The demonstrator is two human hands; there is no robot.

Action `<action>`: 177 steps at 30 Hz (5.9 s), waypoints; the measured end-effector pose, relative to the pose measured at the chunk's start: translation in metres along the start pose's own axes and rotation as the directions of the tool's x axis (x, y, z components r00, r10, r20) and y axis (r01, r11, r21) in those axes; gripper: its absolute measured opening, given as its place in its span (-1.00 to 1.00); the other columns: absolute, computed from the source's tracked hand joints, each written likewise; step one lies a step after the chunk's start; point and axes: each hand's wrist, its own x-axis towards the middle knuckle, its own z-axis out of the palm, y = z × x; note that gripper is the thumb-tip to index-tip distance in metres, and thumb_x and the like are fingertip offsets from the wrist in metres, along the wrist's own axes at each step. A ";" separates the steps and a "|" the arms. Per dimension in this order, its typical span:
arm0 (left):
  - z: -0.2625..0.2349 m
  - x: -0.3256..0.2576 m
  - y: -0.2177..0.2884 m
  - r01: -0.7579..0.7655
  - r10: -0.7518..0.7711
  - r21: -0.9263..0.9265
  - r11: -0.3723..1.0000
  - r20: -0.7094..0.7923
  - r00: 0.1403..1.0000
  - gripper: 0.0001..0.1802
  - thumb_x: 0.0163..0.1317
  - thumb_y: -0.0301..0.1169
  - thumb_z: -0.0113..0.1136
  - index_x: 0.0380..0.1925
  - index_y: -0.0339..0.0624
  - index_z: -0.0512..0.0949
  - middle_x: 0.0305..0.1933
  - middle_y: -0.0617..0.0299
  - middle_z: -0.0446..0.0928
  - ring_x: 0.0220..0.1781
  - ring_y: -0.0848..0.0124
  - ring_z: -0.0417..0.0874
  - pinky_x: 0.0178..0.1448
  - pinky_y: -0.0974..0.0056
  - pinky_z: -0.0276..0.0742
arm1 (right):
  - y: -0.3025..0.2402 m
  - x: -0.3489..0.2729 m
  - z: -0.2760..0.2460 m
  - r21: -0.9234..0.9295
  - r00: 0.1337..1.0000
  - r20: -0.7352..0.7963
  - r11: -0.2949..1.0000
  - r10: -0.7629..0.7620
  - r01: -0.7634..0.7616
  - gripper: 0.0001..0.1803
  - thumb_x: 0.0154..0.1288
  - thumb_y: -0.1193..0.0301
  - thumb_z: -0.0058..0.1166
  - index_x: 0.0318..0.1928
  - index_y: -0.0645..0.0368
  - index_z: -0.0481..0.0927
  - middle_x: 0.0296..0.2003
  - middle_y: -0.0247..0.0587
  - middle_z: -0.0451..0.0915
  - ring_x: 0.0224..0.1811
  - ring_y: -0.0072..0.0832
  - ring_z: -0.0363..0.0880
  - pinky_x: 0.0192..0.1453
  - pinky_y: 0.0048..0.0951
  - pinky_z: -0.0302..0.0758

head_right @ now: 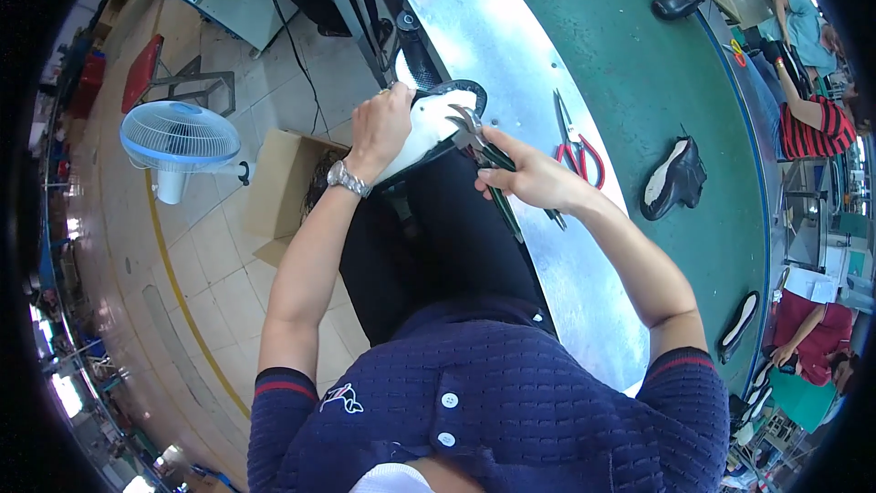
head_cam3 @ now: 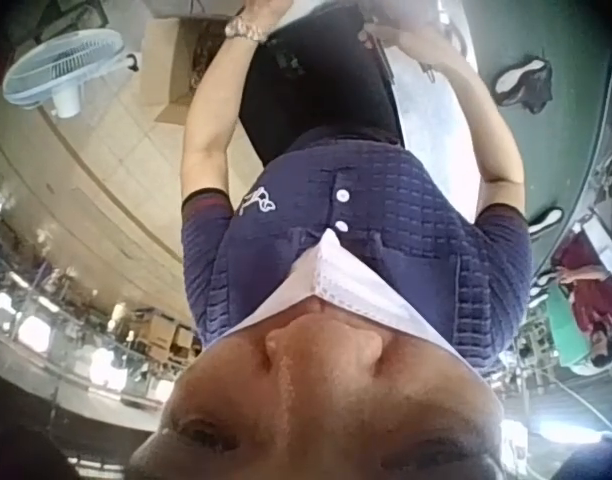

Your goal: Trimming and inspecting leather boots on an industrial assembly line.

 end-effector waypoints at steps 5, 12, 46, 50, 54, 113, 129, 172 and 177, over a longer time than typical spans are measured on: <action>-0.014 0.004 -0.006 0.247 -0.227 -0.196 0.949 0.118 0.967 -0.65 0.27 -0.15 0.13 -0.41 -0.26 0.57 -0.51 -0.05 0.60 -0.39 0.02 0.66 -0.27 0.04 0.56 | -0.033 0.030 -0.013 -0.403 0.993 0.090 0.909 -0.074 0.104 -0.33 0.44 0.40 -0.04 0.45 0.18 0.01 -0.26 -0.27 0.57 -0.17 -0.54 0.51 0.02 -0.42 0.43; -0.006 -0.060 0.047 0.220 -0.223 -0.079 0.972 -0.028 0.974 0.05 -0.22 -0.40 0.54 0.29 -0.51 0.16 0.13 -0.24 0.44 0.26 -0.03 0.41 0.36 0.06 0.27 | -0.066 0.042 0.004 -0.472 0.992 0.108 0.881 0.071 -0.011 -0.40 0.44 0.43 -0.06 0.41 0.14 0.08 -0.47 -0.20 0.54 -0.54 -0.45 0.52 -0.41 -0.32 0.48; 0.025 -0.071 0.042 -0.005 0.045 0.339 0.941 -0.112 0.993 -0.42 0.21 -0.42 0.03 0.17 -0.64 0.31 0.24 -0.44 0.32 0.30 -0.17 0.38 0.44 -0.02 0.18 | -0.032 0.068 0.003 -0.699 0.948 -0.176 0.711 -0.266 0.070 -0.40 0.41 0.35 -0.03 0.40 0.08 0.13 -0.59 -0.18 0.59 -0.62 -0.42 0.60 -0.41 -0.36 0.52; 0.023 -0.075 0.039 0.000 0.043 0.327 0.945 -0.127 0.991 -0.46 0.25 -0.44 -0.05 0.16 -0.66 0.33 0.22 -0.46 0.34 0.29 -0.16 0.40 0.45 0.00 0.19 | -0.056 0.052 0.000 -0.634 0.943 -0.126 0.756 -0.309 0.163 -0.39 0.42 0.35 -0.03 0.40 0.12 0.11 -0.59 -0.10 0.59 -0.62 -0.31 0.61 -0.40 -0.27 0.52; 0.023 -0.070 0.047 -0.020 0.064 0.341 0.940 -0.117 0.991 -0.46 0.24 -0.44 -0.03 0.17 -0.65 0.32 0.22 -0.46 0.34 0.29 -0.15 0.40 0.45 0.00 0.18 | -0.013 0.066 0.000 -0.809 0.919 -0.113 0.572 -0.378 0.136 -0.34 0.39 0.31 0.01 0.41 0.10 0.10 -0.60 0.03 0.57 -0.57 -0.08 0.61 -0.37 -0.19 0.51; 0.010 -0.113 0.020 -0.104 0.181 0.302 0.948 -0.240 0.954 -0.67 0.15 -0.58 0.11 -0.04 -0.44 0.47 0.01 -0.25 0.48 0.28 -0.18 0.41 0.38 -0.08 0.33 | -0.050 0.047 0.059 -0.927 0.919 0.056 0.322 -0.390 0.194 -0.25 0.32 0.45 -0.01 0.45 0.05 -0.02 -0.65 0.05 0.54 -0.57 0.04 0.58 -0.43 -0.01 0.47; -0.022 -0.115 0.018 0.140 -0.109 0.246 0.959 -0.136 0.985 -0.29 -0.10 -0.53 0.38 0.13 -0.49 0.39 0.21 -0.20 0.40 0.28 -0.07 0.36 0.38 -0.06 0.24 | -0.034 0.053 0.083 -0.884 0.868 -0.026 0.417 -0.496 0.212 -0.23 0.34 0.43 -0.02 0.46 0.10 -0.09 -0.63 0.11 0.54 -0.59 0.07 0.56 -0.47 -0.01 0.45; -0.043 -0.251 0.032 0.395 -0.437 -0.201 0.896 -0.259 0.861 -0.71 0.36 -0.36 0.08 -0.07 -0.37 0.54 -0.52 -0.02 0.60 -0.53 0.22 0.68 -0.37 0.20 0.59 | -0.069 0.005 0.149 -0.850 0.890 0.454 0.320 0.039 0.419 -0.32 0.36 0.46 0.02 0.42 -0.07 0.08 -0.56 -0.02 0.56 -0.54 -0.12 0.61 -0.41 -0.15 0.54; -0.046 -0.234 0.005 0.161 -0.270 -0.648 -0.744 0.512 0.816 -0.25 0.45 -0.06 -0.06 0.49 -0.04 -0.09 0.43 0.16 0.21 0.35 0.39 0.33 0.38 0.28 0.25 | -0.028 0.004 0.137 -0.787 0.865 0.462 0.360 -0.195 0.501 -0.30 0.37 0.42 0.01 0.44 -0.16 0.06 -0.52 -0.04 0.53 -0.57 -0.16 0.57 -0.51 -0.16 0.53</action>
